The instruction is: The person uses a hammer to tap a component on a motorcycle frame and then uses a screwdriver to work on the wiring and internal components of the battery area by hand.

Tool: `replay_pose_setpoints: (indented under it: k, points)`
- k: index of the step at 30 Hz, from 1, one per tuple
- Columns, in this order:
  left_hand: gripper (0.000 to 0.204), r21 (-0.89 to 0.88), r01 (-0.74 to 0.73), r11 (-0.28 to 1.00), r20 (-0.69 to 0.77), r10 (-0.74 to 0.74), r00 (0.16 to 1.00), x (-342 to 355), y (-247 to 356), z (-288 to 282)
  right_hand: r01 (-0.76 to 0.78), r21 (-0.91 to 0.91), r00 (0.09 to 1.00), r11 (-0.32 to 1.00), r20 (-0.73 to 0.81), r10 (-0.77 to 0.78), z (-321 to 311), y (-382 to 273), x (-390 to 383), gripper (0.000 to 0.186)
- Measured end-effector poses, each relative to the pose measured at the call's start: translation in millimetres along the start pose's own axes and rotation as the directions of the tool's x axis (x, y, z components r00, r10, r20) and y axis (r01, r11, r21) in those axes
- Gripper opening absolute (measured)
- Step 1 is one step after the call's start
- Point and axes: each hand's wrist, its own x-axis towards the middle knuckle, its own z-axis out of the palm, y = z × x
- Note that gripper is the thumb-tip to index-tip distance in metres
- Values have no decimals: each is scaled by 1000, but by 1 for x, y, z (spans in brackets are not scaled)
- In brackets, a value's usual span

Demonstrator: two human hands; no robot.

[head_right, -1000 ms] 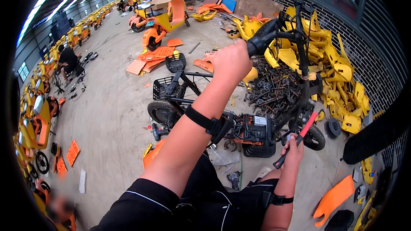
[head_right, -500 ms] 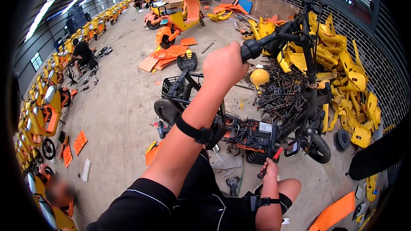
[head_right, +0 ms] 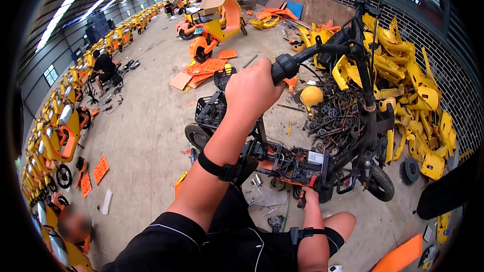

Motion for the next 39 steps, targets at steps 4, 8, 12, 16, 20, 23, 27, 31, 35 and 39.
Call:
replay_pose_setpoints:
  k: [4, 8, 12, 16, 20, 23, 27, 31, 35, 39]
  points:
    - [32, 5, 1, 1000, -15, 0, 1000, 2, 1, 1, -6, 82, 999, 997, -31, 8, 10, -3, 7, 10]
    - [31, 7, -34, 999, -41, 34, 999, -2, -5, 5, 92, 99, 995, 991, -39, -88, 30, -11, -14, 18]
    - [30, -24, -3, 1000, -29, 3, 1000, -3, -6, 1, 112, 202, 994, 973, -13, -112, 38, -13, -39, 17]
    - [30, -40, -14, 999, -27, 13, 1000, -5, -6, 1, 76, 64, 997, 995, 21, -77, 30, 5, -54, 15]
    - [30, -57, -21, 998, -1, 21, 1000, -5, -4, 1, -97, 295, 994, 951, 71, 79, 19, 35, -22, 12]
    - [30, -54, -16, 998, 5, 16, 1000, -5, -7, -4, -148, 208, 986, 967, 110, 127, 20, 44, -27, 11]
    - [31, -50, -15, 999, 0, 15, 1000, -8, -8, -4, -135, 151, 986, 979, 118, 118, 23, 44, -41, 12]
    - [31, -40, -14, 999, 15, 14, 1000, -10, -5, -6, -57, 110, 995, 992, 92, 47, 27, 43, -57, 9]
    - [30, -48, -8, 999, 17, 9, 1000, -10, -5, -8, -71, 156, 995, 985, 74, 60, 30, 42, -55, 8]
    - [30, -87, -12, 996, 4, 13, 1000, -9, -4, -3, -65, 120, 994, 991, 100, 53, 30, 37, -52, 11]
